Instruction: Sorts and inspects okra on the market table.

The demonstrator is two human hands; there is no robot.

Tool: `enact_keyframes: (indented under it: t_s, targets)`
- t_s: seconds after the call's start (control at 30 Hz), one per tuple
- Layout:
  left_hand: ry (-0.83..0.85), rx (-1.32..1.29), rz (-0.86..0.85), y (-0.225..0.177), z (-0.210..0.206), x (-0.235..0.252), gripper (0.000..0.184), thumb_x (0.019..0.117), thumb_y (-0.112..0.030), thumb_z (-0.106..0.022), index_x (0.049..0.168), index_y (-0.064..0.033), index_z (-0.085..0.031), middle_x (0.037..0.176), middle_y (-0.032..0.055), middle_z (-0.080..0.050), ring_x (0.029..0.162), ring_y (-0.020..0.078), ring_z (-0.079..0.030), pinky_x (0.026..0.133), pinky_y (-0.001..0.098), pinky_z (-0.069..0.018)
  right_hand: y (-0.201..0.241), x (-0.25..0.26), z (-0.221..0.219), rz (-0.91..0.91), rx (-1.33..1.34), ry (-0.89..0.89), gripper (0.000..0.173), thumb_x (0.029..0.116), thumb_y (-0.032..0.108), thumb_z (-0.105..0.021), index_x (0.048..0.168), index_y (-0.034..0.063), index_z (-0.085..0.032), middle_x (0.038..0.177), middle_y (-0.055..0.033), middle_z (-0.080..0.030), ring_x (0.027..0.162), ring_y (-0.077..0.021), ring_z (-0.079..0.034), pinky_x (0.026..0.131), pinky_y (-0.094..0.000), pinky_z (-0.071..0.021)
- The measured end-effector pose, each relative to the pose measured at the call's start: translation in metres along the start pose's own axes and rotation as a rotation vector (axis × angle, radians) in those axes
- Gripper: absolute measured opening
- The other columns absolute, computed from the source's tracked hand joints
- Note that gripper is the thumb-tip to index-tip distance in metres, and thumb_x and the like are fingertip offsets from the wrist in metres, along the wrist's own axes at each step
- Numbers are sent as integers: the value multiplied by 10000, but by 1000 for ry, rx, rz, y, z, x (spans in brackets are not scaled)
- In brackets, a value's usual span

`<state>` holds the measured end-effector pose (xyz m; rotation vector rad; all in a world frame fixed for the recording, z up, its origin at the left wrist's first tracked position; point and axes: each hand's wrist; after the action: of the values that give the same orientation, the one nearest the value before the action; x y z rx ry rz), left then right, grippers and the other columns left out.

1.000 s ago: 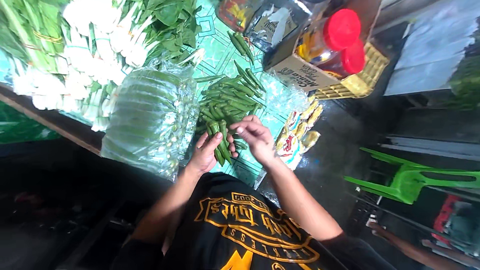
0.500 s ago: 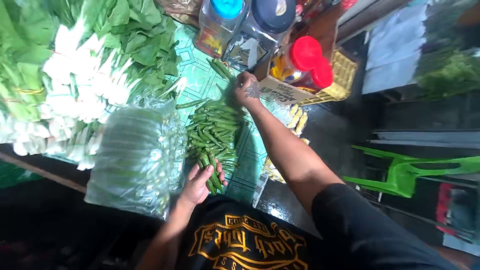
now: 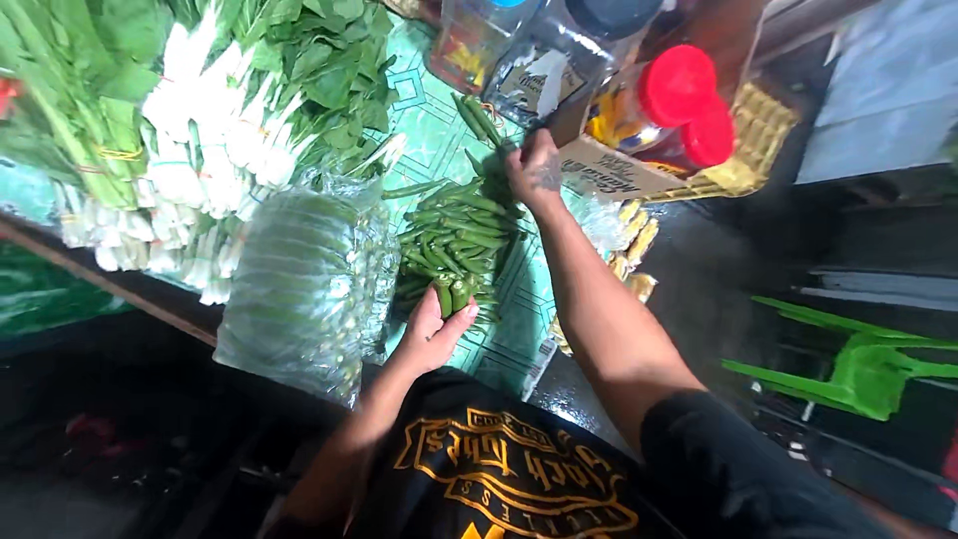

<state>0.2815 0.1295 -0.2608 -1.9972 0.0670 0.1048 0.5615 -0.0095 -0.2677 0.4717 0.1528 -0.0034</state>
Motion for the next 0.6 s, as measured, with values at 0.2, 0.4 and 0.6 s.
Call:
enact_keyframes:
  t_s: [0.2, 0.4, 0.6]
  targets:
    - [100, -688, 325, -16, 0, 7, 312, 1011, -321, -627, 1228, -100, -594, 1086, 144, -687, 1069, 387, -686, 946, 636, -553, -66, -103, 45, -149, 1002, -96, 253, 902, 69, -622, 1098, 101, -466, 812, -6, -656, 762, -143, -673, 744, -363, -592]
    - [224, -918, 359, -15, -15, 15, 310, 1026, -432, -550, 1156, -169, -653, 1109, 74, -681, 1183, 367, -633, 1016, 709, -457, -139, -188, 124, -279, 1269, -190, 177, 1014, 48, -427, 1158, 141, -468, 1057, -57, -729, 827, -224, -731, 786, -422, -625]
    - [334, -462, 545, -25, -48, 9, 296, 1048, -380, -536, 1230, -151, -579, 985, 63, -652, 794, 216, -682, 679, 429, -623, -166, -256, 154, 11, 1011, -136, 579, 777, 96, -789, 1213, 115, -409, 1279, -106, -674, 944, -274, -748, 725, -432, -655]
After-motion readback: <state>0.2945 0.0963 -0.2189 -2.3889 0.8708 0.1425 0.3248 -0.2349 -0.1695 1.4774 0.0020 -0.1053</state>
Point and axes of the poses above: each hand's wrist, its own x-axis towards the middle knuckle, its own z-axis out of the back of the hand, y = z × x
